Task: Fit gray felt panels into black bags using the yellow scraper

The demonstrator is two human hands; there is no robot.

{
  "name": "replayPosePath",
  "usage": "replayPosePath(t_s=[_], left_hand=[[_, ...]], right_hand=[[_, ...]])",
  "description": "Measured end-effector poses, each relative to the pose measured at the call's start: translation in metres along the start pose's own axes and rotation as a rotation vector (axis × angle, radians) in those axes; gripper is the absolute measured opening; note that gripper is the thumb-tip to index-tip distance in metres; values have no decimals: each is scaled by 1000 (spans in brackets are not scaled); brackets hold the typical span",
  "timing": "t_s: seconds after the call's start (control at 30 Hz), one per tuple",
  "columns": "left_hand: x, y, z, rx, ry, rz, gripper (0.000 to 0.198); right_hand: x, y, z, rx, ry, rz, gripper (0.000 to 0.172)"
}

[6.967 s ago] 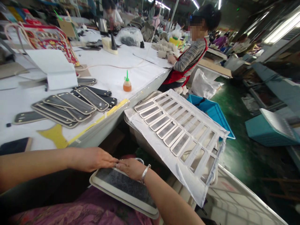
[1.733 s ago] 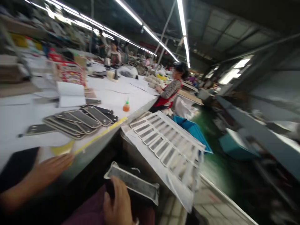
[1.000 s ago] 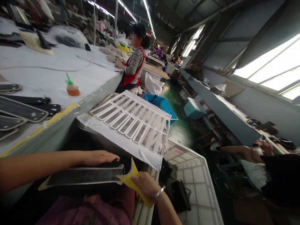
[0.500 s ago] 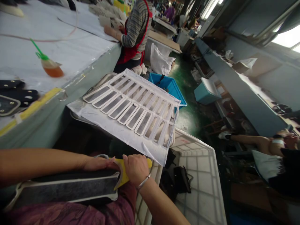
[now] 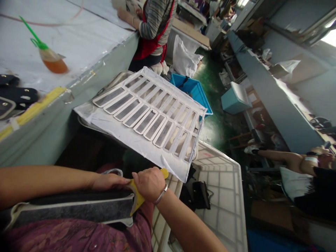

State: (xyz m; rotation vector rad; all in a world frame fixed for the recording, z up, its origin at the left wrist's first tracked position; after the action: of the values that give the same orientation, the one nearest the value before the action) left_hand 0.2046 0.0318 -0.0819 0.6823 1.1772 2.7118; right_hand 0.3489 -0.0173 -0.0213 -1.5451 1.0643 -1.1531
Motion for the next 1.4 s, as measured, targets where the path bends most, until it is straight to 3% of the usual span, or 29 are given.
replayPosePath(t_s=[0.1, 0.47, 0.8, 1.0, 1.13, 1.23, 1.33, 1.4], left_hand=[[1, -3, 0, -59, 39, 0, 49], [8, -10, 12, -635, 134, 119, 46], [11, -3, 19, -798, 106, -1, 53], [17, 3, 29, -822, 96, -96, 48], [22, 6, 40, -874, 74, -128, 50], [28, 2, 46, -893, -44, -131, 58], [30, -6, 46, -876, -153, -15, 60], [27, -9, 44, -861, -134, 29, 57]], right_hand=[[2, 0, -3, 10, -1, 3, 48], [11, 5, -8, -33, 31, 57, 46], [17, 6, -14, -75, 69, 14, 47], [21, 6, -30, -73, 190, 18, 47], [20, 4, -28, -51, 233, -4, 48], [29, 5, -10, -212, 263, -14, 52], [50, 11, 16, -505, 436, 71, 57], [64, 16, 28, -678, 526, 144, 58]])
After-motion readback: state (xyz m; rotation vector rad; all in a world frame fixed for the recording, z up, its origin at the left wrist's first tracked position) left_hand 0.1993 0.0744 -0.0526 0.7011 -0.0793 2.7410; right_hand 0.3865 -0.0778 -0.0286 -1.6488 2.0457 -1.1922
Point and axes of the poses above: each hand's wrist, its own x-axis away from the middle knuckle, its own y-axis out of the palm, z = x × y, the point moved 2 cm from there along -x, towards the middle knuckle, and after that the axes turned 1 degree about y, right-handed, at the moved point
